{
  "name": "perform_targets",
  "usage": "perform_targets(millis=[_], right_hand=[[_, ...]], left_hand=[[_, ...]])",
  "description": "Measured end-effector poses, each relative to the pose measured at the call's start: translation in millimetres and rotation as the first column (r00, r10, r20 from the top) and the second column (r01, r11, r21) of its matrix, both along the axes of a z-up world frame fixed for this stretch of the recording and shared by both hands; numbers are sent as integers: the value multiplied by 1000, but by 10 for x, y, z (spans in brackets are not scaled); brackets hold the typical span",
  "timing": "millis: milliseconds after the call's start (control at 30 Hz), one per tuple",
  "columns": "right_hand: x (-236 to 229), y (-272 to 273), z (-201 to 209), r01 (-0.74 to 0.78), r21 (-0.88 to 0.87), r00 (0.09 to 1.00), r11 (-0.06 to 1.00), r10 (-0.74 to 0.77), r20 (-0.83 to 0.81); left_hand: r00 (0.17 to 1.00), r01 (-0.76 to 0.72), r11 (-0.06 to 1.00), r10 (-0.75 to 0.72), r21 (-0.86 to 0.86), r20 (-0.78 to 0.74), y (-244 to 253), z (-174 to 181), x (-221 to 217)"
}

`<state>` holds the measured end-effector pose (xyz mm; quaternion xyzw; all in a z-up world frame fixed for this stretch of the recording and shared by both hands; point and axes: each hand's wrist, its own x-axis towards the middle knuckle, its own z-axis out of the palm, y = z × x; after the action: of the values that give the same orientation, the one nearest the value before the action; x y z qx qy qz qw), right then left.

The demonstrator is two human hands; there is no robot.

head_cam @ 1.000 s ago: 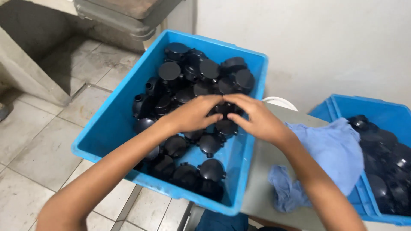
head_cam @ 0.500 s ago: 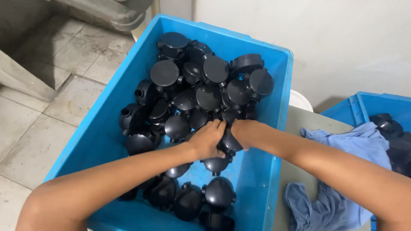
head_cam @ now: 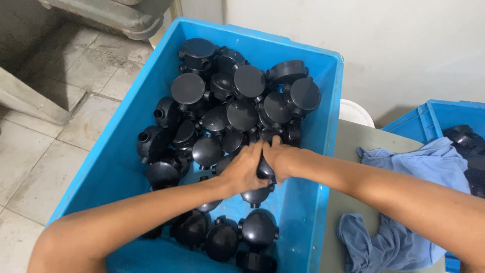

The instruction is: The person sits on the floor between two blue crates filled with black plastic parts. They pick up a part, wipe it with a blue cloth, and place it in the second crate. This process is repeated for multiple parts.

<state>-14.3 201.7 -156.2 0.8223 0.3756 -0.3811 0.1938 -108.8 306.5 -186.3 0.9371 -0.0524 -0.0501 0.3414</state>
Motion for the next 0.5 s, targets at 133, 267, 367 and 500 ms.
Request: perform_targets(millis=[133,267,367,500], right_hand=[[-233,-142,309,63,288,994,955,-85,64],[-561,-436,878,-17,603,983,798,-99,158],[-685,-772,1064,0,786,989,619,-118,93],[-1042,-1381,1532,89,904,990,418,-140,-33]], left_hand=[[989,-37,998,31,43,146,110,128,-177],[948,-47,999,40,16,314,158,460,-331],[899,-18,999,38,-50,436,25,811,-538],[888,50,984,34,-170,458,-420,1537,-1003]])
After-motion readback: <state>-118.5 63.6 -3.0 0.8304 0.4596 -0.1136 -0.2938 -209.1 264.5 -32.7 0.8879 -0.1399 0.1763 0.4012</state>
